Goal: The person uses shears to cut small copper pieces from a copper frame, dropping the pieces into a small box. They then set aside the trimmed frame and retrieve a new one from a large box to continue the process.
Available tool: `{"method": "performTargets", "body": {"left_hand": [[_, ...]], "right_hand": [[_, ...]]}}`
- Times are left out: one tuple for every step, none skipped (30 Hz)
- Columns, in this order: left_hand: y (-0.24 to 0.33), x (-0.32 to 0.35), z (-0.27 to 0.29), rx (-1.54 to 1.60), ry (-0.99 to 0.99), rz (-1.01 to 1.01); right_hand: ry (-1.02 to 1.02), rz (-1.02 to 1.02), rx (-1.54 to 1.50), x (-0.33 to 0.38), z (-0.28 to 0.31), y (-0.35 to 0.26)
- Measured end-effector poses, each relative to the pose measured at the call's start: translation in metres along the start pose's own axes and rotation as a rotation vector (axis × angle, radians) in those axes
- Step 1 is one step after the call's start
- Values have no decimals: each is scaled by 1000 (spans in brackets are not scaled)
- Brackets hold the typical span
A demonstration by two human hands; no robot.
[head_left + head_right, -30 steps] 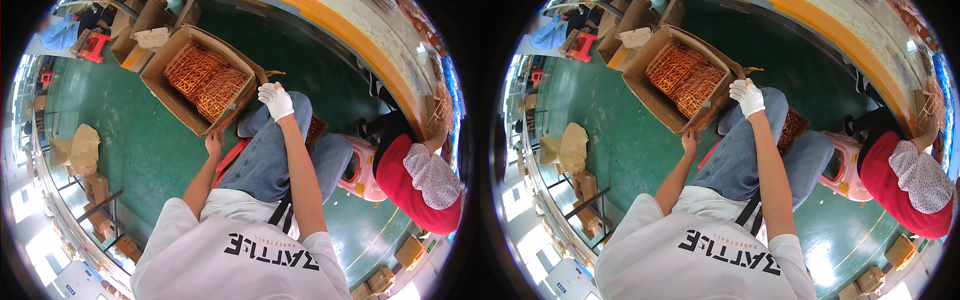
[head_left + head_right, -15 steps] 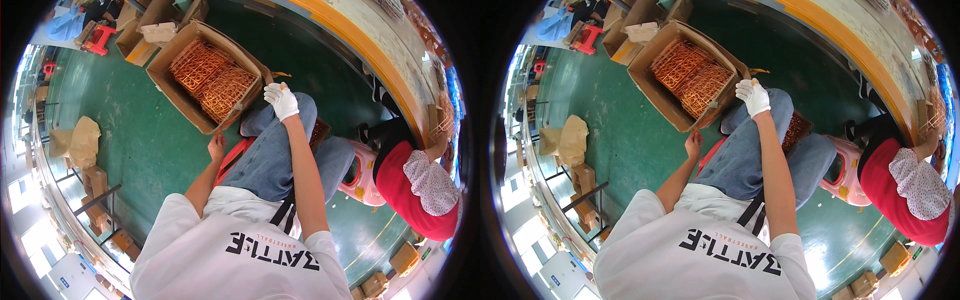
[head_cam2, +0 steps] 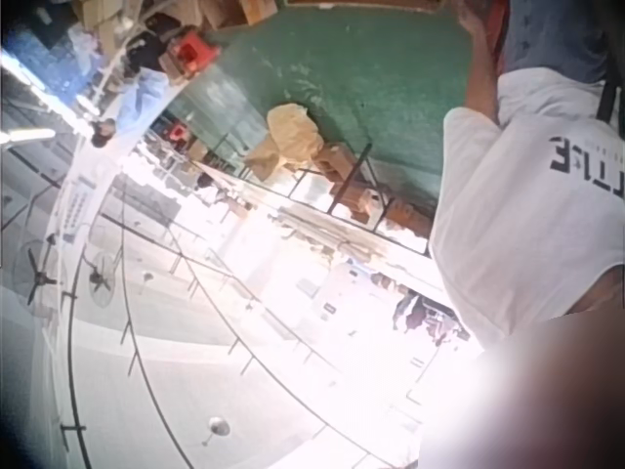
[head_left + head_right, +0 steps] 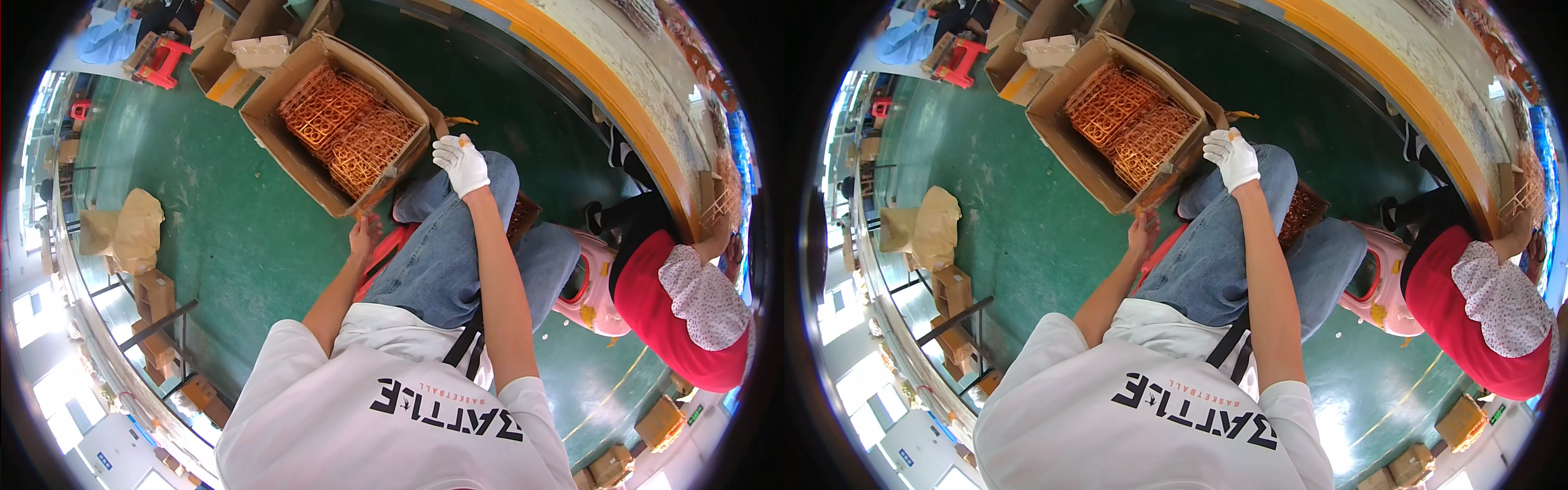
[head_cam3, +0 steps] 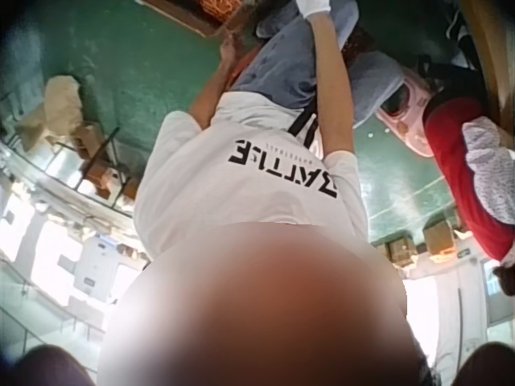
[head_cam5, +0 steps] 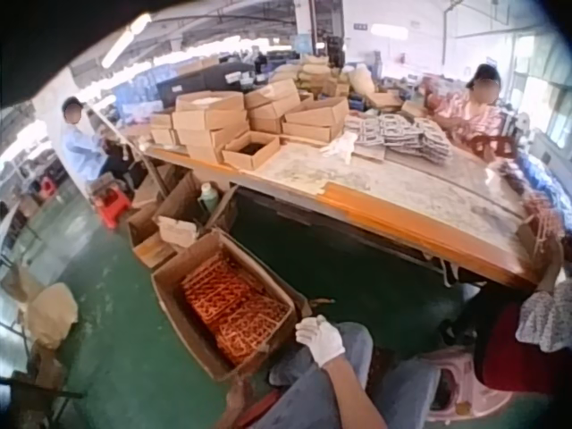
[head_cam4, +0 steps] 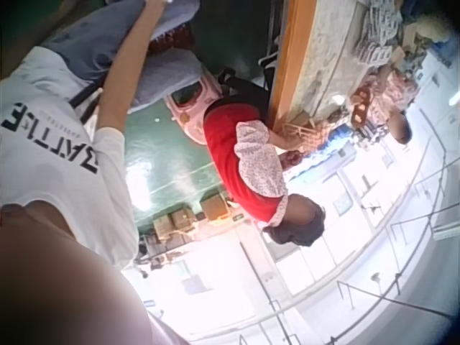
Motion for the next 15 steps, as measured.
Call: {"method": "performTargets", "body": {"left_hand": [[8, 4, -2, -79, 41, -7], [14, 7, -5, -76, 41, -6], [27, 9, -7, -165, 69, -81], [40, 11, -4, -254, 103, -159], [44, 13, -2, -249, 109, -161], [49, 14, -3, -329, 103, -166], [55, 16, -7, -411, 96, -170], [59, 17, -10, -407, 99, -171], [59, 18, -13, -414, 91, -117], [58, 18, -16, -420, 84, -65], [61, 17, -20, -417, 87, -67], [61, 15, -20, -357, 131, -35], [58, 13, -16, -293, 178, -7], [56, 10, -14, -287, 183, -12], [59, 8, -12, -328, 205, -77]], "right_hand": [[6, 9, -14, 1, 0, -1], [7, 8, -11, 1, 1, -1], [15, 4, -7, 1, 2, -1], [18, -3, -3, 0, 0, 0], [14, -8, 0, 0, -1, 0], [6, -4, 6, 1, -2, -1], [-1, 1, 11, 1, -2, -1], [-4, -2, 14, 1, -2, -1], [-1, -2, 20, 1, -2, -1], [-1, -2, 26, 1, -2, -1], [-4, -4, 28, 1, -2, 0], [9, 1, 48, 1, 0, -1], [16, 3, 71, 0, -1, -1], [9, 0, 75, 0, -2, 0], [0, -3, 73, 1, -2, 1]]}}
Point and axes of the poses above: each hand's wrist, its own x-axis away from the middle knuckle, its own z-axis out of the back of the hand, y = z × x, the point moved 9 cm from there along -x, towards the middle knuckle, and after that the axes turned 8 degrees about x, right-handed, at the moved point
